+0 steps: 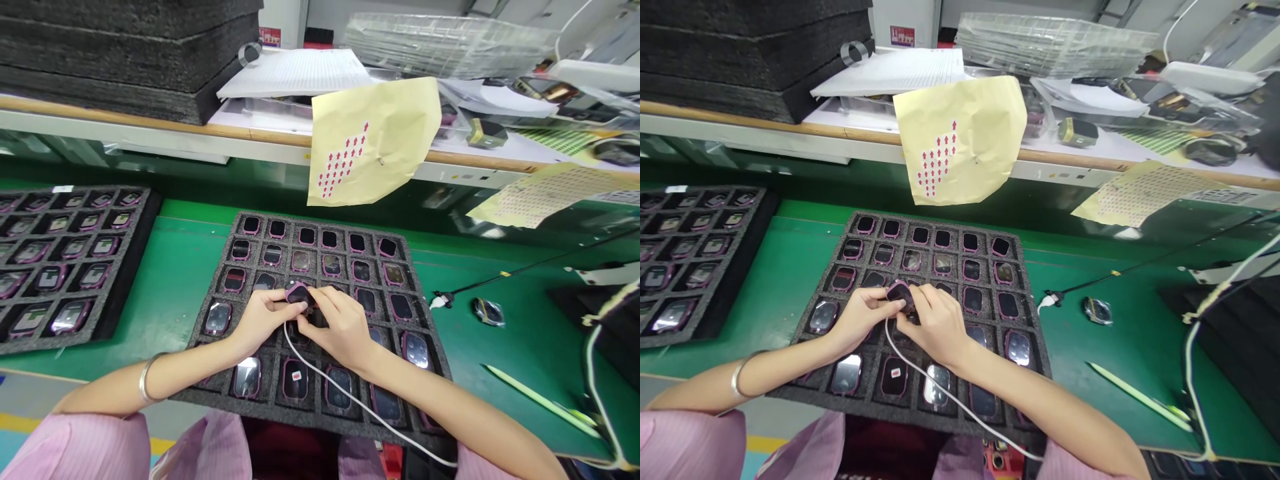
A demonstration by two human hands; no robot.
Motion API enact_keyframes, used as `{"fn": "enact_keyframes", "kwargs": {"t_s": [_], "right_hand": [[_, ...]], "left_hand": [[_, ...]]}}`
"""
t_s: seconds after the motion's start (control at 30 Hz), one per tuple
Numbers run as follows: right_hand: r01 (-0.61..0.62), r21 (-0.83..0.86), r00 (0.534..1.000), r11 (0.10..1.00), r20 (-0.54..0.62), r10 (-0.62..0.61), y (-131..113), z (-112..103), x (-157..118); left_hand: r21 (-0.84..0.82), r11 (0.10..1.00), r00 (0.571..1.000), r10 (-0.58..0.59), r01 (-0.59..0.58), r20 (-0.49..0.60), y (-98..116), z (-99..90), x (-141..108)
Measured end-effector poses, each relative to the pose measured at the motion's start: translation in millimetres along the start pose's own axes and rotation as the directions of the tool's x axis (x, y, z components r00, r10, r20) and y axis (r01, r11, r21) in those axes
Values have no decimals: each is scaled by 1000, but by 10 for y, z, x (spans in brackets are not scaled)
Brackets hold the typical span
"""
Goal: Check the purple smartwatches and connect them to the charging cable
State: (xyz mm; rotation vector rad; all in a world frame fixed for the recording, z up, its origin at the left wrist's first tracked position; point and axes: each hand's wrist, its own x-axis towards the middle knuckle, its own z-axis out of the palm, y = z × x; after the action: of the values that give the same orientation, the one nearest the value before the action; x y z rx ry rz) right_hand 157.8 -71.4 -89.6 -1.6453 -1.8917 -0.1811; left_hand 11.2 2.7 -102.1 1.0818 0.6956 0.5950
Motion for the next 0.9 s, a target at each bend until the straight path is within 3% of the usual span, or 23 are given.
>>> {"fn": "enact_keyframes", "kwargs": {"t_s": [0.57,0.77,0.9], "right_hand": [[-48,73,999,996,17,47,-23,-1,7],[-50,70,999,996,9,50,-23,6,-16],[-28,107,993,994,113,16,71,-67,52]], "left_hand": [[33,999,998,-13,11,60,0,-24,-12],[51,999,992,-5,-1,126,0,-23,-13],[27,999,992,17,-21,124,3,-26,-3]]}}
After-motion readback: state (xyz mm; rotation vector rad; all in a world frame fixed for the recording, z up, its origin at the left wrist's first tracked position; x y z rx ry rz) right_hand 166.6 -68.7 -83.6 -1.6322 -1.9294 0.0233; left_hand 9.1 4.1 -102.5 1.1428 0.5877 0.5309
